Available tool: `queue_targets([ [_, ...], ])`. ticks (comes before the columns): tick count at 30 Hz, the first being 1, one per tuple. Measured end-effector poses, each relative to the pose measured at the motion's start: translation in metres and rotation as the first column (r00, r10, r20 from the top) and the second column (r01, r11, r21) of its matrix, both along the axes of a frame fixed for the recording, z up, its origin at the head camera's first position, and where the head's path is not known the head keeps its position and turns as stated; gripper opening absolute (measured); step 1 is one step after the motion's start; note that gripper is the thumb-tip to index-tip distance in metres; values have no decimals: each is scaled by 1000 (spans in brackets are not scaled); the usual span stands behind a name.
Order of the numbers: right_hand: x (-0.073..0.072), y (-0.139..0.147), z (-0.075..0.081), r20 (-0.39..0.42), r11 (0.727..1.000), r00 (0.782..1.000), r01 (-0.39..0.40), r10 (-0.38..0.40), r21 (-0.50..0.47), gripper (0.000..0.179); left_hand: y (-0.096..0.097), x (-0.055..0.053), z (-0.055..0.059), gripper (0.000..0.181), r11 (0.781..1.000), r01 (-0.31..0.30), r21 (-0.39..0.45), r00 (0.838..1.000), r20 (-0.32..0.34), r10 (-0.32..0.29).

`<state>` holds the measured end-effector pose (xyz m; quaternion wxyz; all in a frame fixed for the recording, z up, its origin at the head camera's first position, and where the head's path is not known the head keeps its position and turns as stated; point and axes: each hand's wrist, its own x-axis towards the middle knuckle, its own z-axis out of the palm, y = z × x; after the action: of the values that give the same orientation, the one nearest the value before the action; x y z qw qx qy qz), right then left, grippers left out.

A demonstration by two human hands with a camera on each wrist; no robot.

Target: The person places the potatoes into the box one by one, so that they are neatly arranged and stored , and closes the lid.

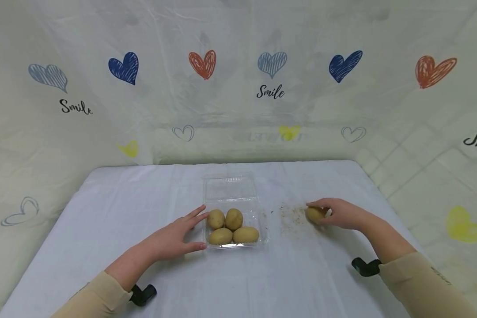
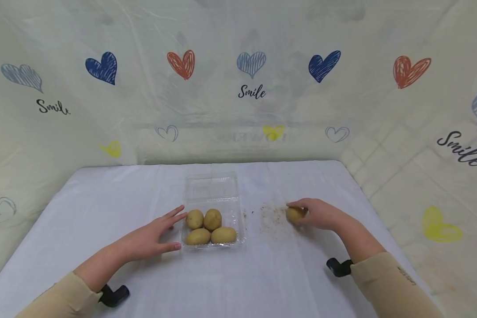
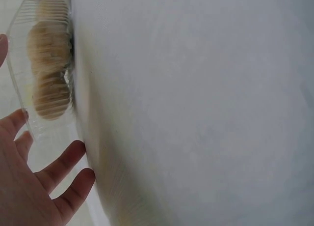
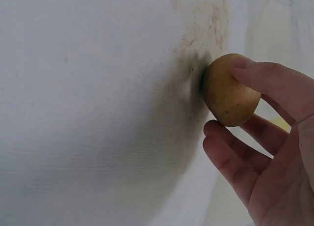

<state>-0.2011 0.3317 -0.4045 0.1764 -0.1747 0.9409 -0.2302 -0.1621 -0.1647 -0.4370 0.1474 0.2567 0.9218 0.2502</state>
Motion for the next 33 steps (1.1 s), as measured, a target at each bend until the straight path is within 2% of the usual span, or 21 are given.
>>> queue_targets([
  [6,1,-1,1,-9,1000,1000,-8,8,16,56,0,0,0,84,1000,6,6,1000,-1,-6],
  [18,0,-5,-2,-109,995,994,-15,26,95,56,0,0,1,84,1000,12,9,1000,-4,-12],
  [26,2,-8,-3,-132,998,991,-21,29,60,55,0,1,0,84,1000,7,7,1000,1,-7],
  [33,5,-23,8,-161,998,985,-60,59,0,53,0,-1,-1,84,1000,5,7,1000,6,-5],
])
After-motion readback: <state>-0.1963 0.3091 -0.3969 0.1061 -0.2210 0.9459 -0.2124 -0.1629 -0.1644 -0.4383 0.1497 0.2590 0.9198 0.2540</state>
